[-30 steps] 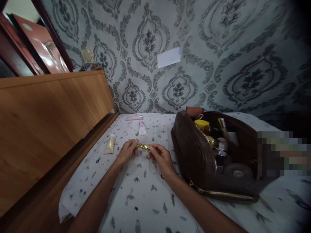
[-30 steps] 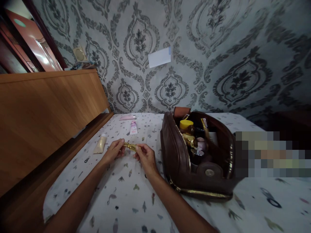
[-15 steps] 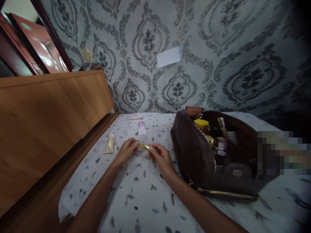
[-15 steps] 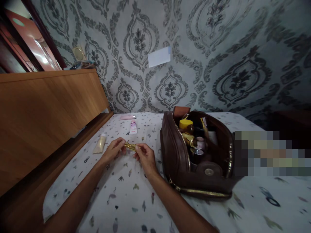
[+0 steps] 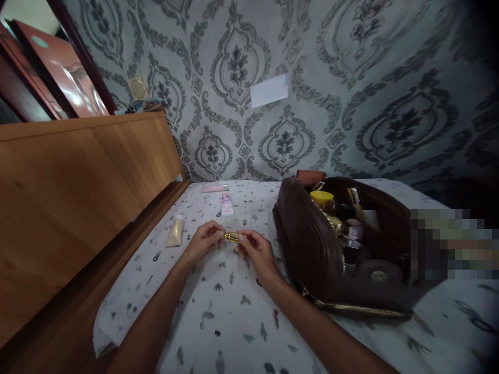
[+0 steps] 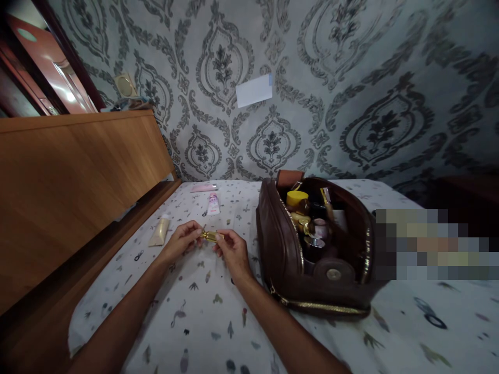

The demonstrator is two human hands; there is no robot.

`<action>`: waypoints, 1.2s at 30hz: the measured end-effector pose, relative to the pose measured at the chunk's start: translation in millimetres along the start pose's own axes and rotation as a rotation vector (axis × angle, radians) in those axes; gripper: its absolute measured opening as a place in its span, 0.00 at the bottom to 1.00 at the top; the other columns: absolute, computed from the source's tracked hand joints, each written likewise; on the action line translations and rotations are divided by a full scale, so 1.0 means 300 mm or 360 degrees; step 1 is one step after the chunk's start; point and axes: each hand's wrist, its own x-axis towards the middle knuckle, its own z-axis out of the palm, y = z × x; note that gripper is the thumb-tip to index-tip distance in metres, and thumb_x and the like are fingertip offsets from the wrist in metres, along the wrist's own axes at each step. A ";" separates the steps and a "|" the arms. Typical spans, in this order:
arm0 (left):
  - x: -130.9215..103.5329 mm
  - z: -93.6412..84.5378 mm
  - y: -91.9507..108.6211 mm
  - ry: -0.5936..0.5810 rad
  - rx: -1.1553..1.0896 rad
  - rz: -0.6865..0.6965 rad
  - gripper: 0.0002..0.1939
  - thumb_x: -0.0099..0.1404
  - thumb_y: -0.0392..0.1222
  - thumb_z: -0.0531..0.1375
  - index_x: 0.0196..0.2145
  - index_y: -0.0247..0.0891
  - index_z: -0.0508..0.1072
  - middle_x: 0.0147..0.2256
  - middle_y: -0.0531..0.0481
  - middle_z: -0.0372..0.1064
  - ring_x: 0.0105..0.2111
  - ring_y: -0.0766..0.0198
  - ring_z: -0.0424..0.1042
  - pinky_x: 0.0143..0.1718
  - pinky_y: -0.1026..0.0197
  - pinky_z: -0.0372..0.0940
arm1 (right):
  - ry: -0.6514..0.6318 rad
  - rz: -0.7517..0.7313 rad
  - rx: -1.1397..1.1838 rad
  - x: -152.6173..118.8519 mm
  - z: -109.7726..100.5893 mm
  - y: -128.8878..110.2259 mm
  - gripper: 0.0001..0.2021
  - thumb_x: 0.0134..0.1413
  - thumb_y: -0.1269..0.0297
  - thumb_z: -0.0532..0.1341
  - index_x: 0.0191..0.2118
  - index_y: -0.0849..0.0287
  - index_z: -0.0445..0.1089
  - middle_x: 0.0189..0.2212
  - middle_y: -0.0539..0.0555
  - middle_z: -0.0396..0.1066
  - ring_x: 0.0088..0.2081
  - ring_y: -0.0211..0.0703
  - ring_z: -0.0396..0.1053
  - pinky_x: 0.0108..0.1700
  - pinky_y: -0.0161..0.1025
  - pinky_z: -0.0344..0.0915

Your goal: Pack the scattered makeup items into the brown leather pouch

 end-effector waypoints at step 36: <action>-0.001 0.007 -0.011 -0.0009 -0.0051 0.0185 0.22 0.58 0.59 0.63 0.32 0.35 0.67 0.22 0.56 0.61 0.22 0.72 0.58 0.22 0.69 0.53 | -0.0284 -0.0056 -0.0421 -0.022 -0.003 -0.005 0.21 0.51 0.42 0.60 0.30 0.58 0.71 0.16 0.45 0.57 0.19 0.35 0.54 0.20 0.33 0.50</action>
